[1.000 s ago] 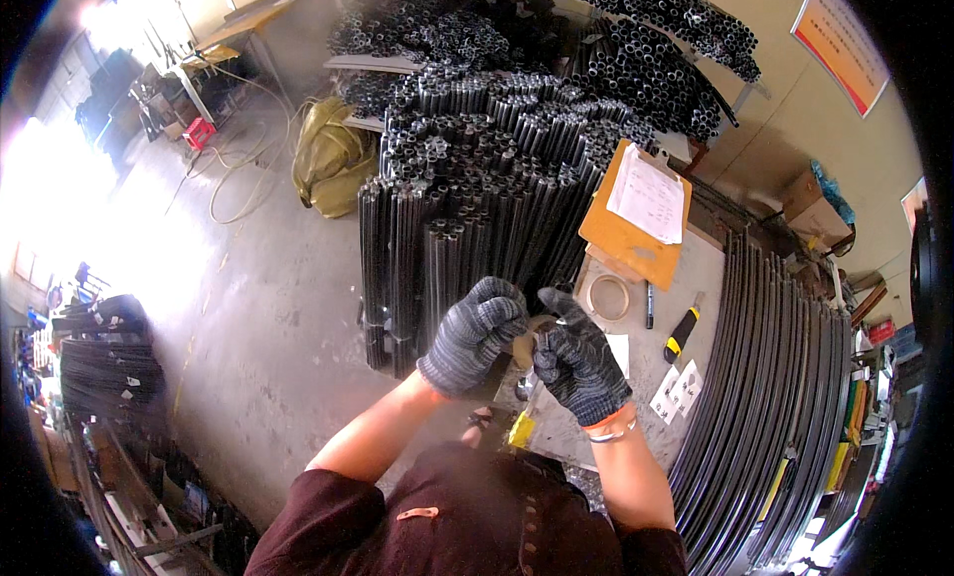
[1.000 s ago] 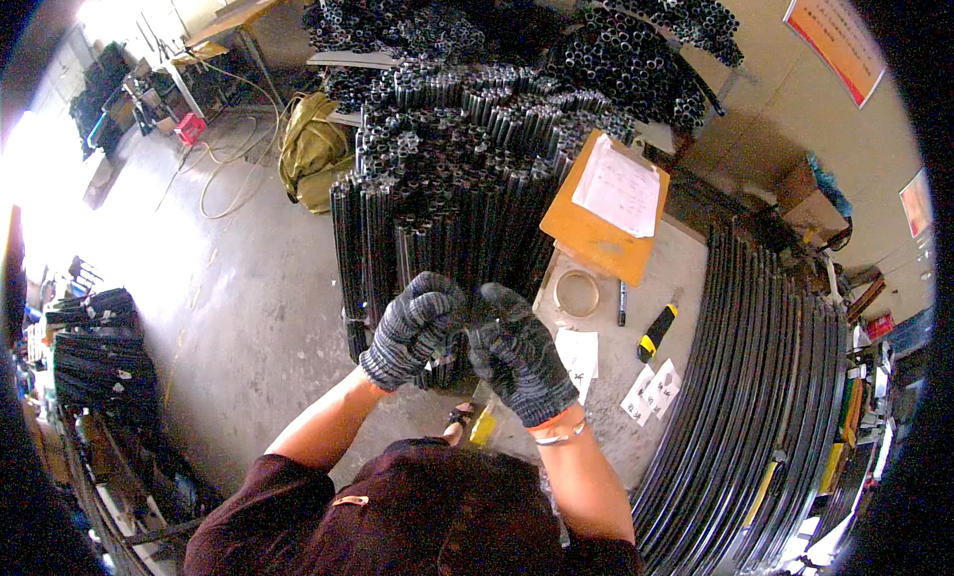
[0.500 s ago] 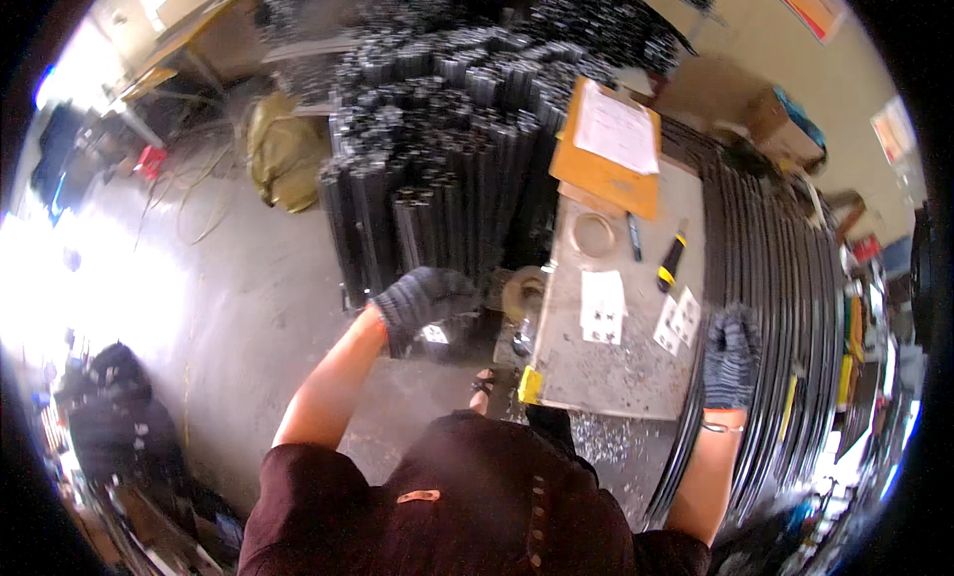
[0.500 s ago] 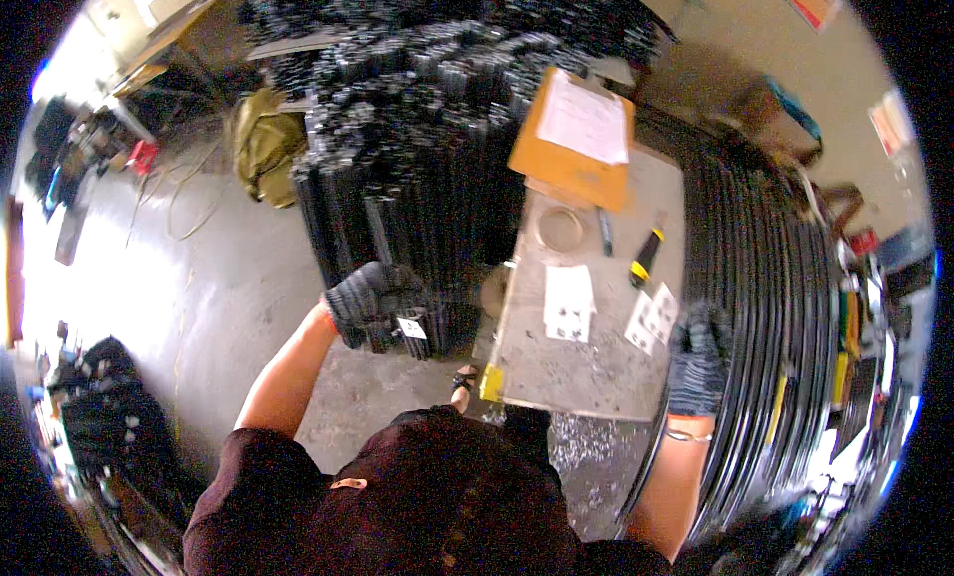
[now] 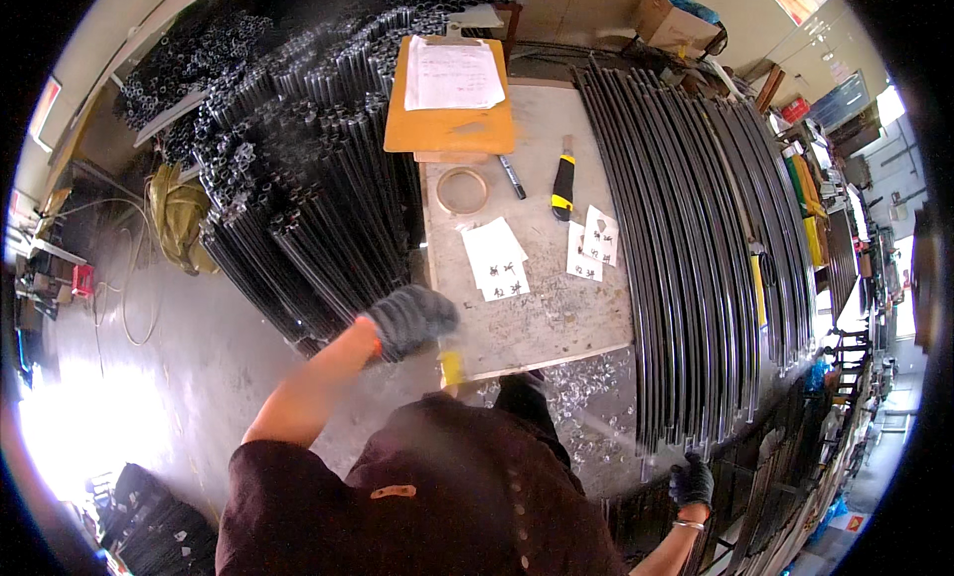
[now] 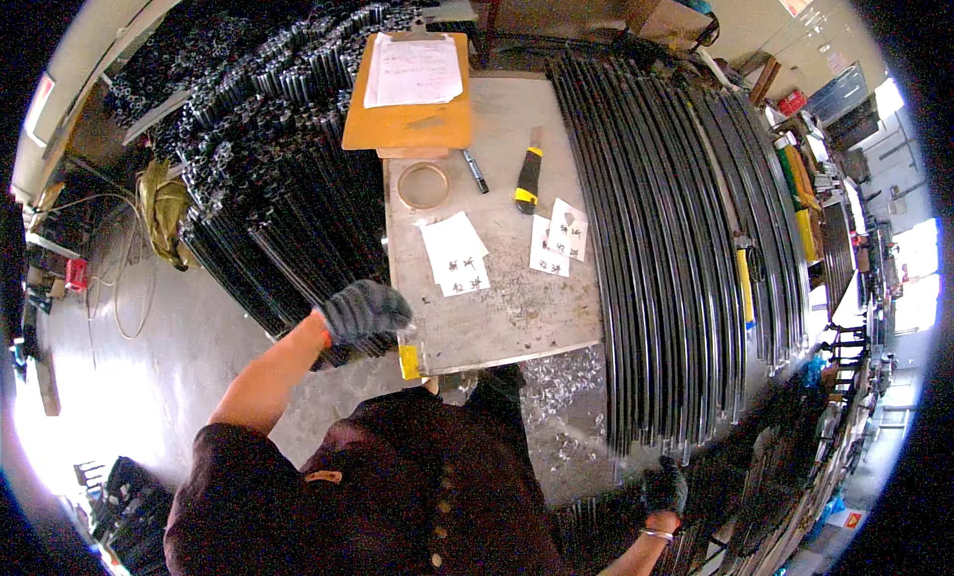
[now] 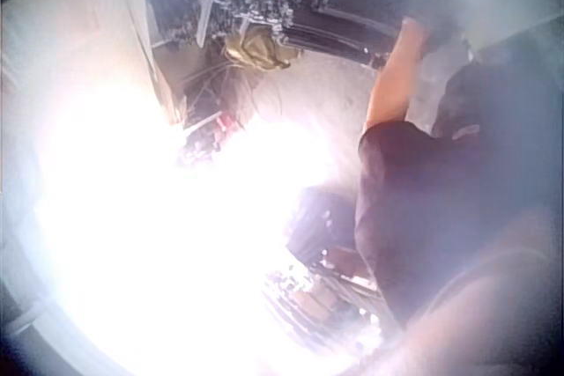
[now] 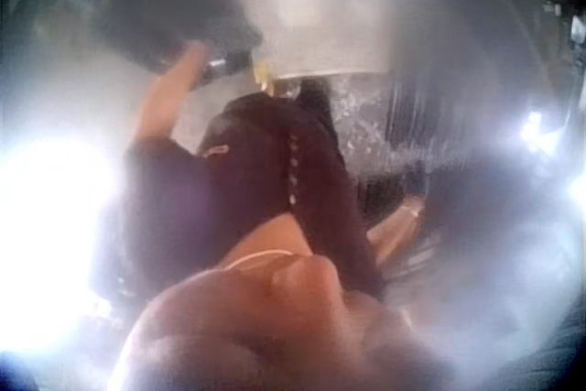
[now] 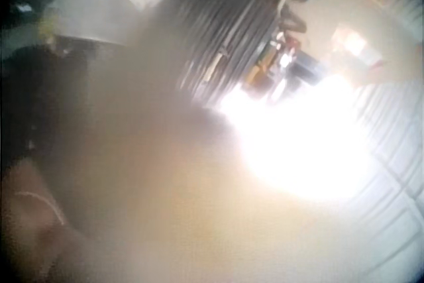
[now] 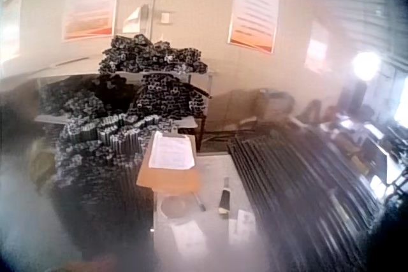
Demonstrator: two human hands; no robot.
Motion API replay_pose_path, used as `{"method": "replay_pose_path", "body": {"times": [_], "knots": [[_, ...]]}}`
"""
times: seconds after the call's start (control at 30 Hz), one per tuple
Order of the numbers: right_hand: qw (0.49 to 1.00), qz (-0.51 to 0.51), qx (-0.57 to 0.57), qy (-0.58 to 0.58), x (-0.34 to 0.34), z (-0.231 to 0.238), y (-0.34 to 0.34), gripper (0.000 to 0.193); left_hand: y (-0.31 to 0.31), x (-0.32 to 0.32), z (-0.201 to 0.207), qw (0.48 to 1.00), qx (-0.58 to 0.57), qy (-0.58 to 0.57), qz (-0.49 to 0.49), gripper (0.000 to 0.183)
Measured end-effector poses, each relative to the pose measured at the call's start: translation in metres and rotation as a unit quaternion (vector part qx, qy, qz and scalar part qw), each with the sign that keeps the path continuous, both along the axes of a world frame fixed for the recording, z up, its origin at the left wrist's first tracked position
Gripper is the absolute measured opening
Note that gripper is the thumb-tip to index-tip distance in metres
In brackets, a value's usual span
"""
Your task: The person sorts through a stack of metal tubes on a table, selects one, and then writes on several small adhesive labels with a marker before attaching a label to a tube.
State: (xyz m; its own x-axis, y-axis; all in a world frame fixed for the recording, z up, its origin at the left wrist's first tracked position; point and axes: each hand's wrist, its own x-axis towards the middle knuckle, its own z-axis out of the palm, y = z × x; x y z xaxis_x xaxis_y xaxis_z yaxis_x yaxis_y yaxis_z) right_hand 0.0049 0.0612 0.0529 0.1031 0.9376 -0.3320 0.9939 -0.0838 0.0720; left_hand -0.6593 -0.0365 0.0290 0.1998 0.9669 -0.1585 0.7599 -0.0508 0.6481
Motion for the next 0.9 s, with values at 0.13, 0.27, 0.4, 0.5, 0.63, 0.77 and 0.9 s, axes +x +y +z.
{"method": "replay_pose_path", "body": {"times": [0.13, 0.27, 0.4, 0.5, 0.63, 0.77, 0.9], "knots": [[0.936, 0.129, 0.032, 0.326, -0.162, 0.053, 0.019, 0.051, 0.046, 0.081, 0.013, 0.993, -0.019, -0.001, -0.115, 0.018], [0.794, 0.320, -0.078, 0.511, -0.326, 0.082, 0.030, 0.061, 0.084, 0.142, 0.054, 0.974, 0.067, -0.084, -0.200, 0.024], [0.781, 0.341, -0.106, 0.512, -0.341, 0.056, 0.037, 0.050, 0.094, 0.133, 0.059, 0.951, -0.034, -0.305, -0.048, 0.021], [0.804, 0.443, -0.127, 0.375, -0.350, 0.092, 0.064, 0.039, 0.099, 0.130, 0.059, 0.882, -0.211, -0.412, 0.086, 0.027], [0.755, 0.586, 0.062, 0.289, -0.309, 0.033, 0.106, 0.027, 0.123, 0.115, 0.031, 0.801, -0.197, -0.552, 0.119, 0.024], [0.837, 0.411, 0.024, 0.360, -0.262, -0.014, 0.156, 0.015, 0.219, 0.075, 0.006, 0.985, 0.156, 0.050, 0.052, 0.035], [0.847, 0.315, 0.006, 0.428, -0.242, -0.010, 0.172, 0.011, 0.298, 0.062, -0.039, 0.917, 0.179, 0.356, 0.024, 0.040]]}}
